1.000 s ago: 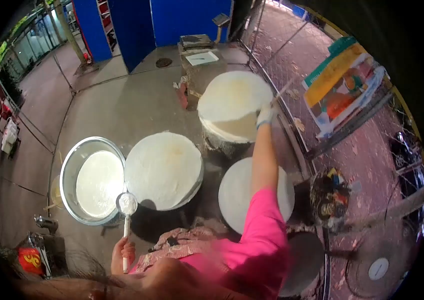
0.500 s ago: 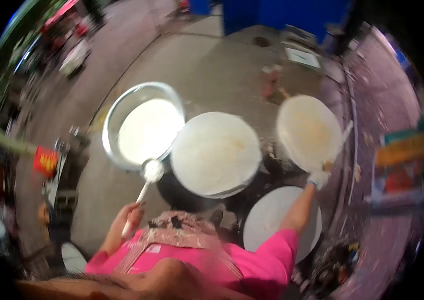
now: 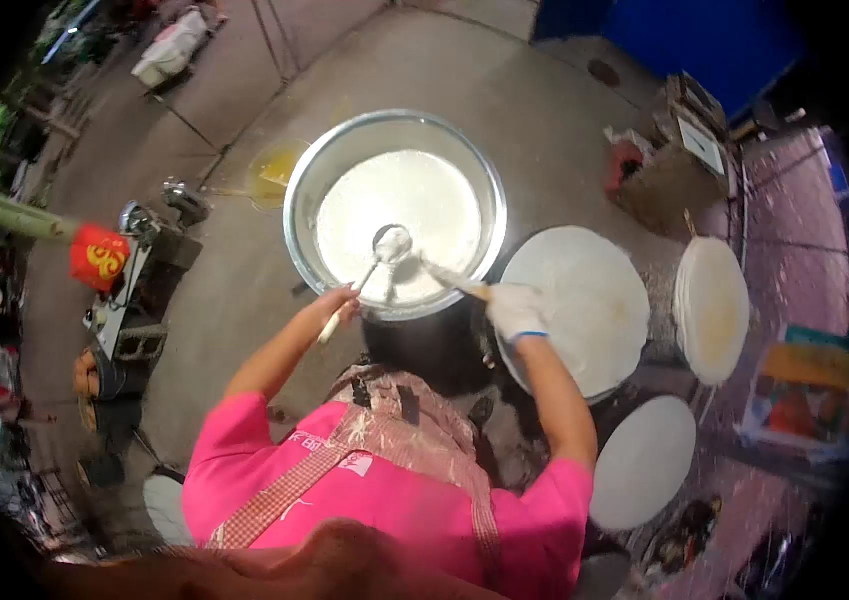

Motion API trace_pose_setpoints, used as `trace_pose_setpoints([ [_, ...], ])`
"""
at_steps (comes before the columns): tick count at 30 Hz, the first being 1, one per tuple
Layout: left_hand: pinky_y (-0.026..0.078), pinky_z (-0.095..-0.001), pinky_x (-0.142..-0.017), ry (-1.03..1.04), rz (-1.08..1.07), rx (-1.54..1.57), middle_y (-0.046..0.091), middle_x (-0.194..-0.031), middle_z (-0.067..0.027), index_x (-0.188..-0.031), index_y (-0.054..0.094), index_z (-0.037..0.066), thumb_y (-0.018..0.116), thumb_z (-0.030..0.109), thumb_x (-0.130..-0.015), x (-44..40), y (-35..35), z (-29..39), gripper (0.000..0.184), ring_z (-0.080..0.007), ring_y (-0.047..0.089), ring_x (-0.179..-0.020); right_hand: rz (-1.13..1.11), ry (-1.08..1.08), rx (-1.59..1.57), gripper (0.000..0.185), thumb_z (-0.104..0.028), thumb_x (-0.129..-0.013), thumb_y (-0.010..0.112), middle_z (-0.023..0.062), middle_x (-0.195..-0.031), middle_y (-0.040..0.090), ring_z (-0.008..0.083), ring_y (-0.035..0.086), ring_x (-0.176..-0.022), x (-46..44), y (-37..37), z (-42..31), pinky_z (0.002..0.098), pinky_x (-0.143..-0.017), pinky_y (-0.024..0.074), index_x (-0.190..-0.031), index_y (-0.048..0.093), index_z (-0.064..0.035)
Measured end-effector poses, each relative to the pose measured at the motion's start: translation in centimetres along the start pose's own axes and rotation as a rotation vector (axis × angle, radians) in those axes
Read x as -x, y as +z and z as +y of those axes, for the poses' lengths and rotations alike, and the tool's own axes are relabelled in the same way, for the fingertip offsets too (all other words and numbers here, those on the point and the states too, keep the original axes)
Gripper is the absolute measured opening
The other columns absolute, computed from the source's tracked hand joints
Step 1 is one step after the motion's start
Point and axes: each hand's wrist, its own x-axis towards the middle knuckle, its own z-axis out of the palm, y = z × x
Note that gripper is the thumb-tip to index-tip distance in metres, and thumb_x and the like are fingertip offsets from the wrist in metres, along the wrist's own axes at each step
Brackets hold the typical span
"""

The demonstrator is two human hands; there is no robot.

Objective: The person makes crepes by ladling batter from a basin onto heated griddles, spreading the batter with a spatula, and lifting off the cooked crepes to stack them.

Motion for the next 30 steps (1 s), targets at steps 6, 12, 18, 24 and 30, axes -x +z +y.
trace_pose_setpoints([
  [6, 0.034, -0.028, -0.028, -0.179, 0.074, -0.547, 0.039, -0.047, -0.0039, -0.095, 0.04, -0.005, 0.044, 0.011, -0.088, -4.9, -4.4, 3.9, 0.019, -0.0131, 0.038, -0.032, -0.156, 0.27, -0.254, 0.037, -0.042, -0.075, 0.056, 0.017, -0.078, 0.064, 0.0326, 0.062, -0.075, 1.2, -1.1, -7.6, 0.0411, -0.067, 0.0484, -0.082, 0.063, -0.0061],
  [12, 0.033, -0.028, -0.027, -0.152, 0.011, -0.67, 0.038, -0.047, -0.0034, -0.105, 0.04, -0.004, 0.045, 0.013, -0.086, -5.4, -5.0, 3.9, 0.025, -0.0134, 0.039, -0.032, -0.186, 0.377, -0.249, 0.046, -0.049, -0.074, 0.056, 0.0193, -0.082, 0.063, 0.0342, 0.062, -0.078, 3.6, 2.3, -11.0, 0.0433, -0.07, 0.048, -0.086, 0.062, -0.0053],
  [18, 0.02, -0.0203, -0.024, -0.748, -0.038, 0.393, 0.028, -0.045, 0.0034, -0.064, 0.035, 0.01, 0.045, 0.031, -0.092, 1.6, 3.1, 8.4, 0.036, -0.0051, 0.024, -0.032, -0.057, 0.52, -0.33, 0.045, -0.05, -0.079, 0.051, 0.02, -0.078, 0.063, 0.038, 0.061, -0.075, 10.9, 5.5, -15.7, 0.046, -0.068, 0.0476, -0.084, 0.061, -0.0058],
  [24, 0.019, -0.0139, -0.024, -0.151, -0.34, 0.057, 0.029, -0.054, 0.0047, -0.081, 0.038, 0.017, 0.046, 0.024, -0.093, 21.4, 14.1, 20.3, 0.016, -0.0015, 0.024, -0.037, 0.686, 0.42, -0.355, 0.031, -0.038, -0.077, 0.062, 0.0159, -0.068, 0.061, 0.0333, 0.06, -0.061, 13.5, -0.7, -16.1, 0.0436, -0.056, 0.0469, -0.087, 0.06, -0.0093],
  [30, 0.018, -0.0121, -0.027, 0.087, -0.67, -0.167, 0.025, -0.058, 0.0058, -0.091, 0.041, 0.02, 0.047, 0.022, -0.093, 31.1, 18.7, 27.1, 0.007, -0.0005, 0.022, -0.042, 1.096, 0.349, -0.291, 0.029, -0.031, -0.076, 0.065, 0.0129, -0.078, 0.063, 0.0313, 0.06, -0.068, 13.2, -11.1, -12.5, 0.0411, -0.059, 0.0472, -0.094, 0.062, -0.009],
])
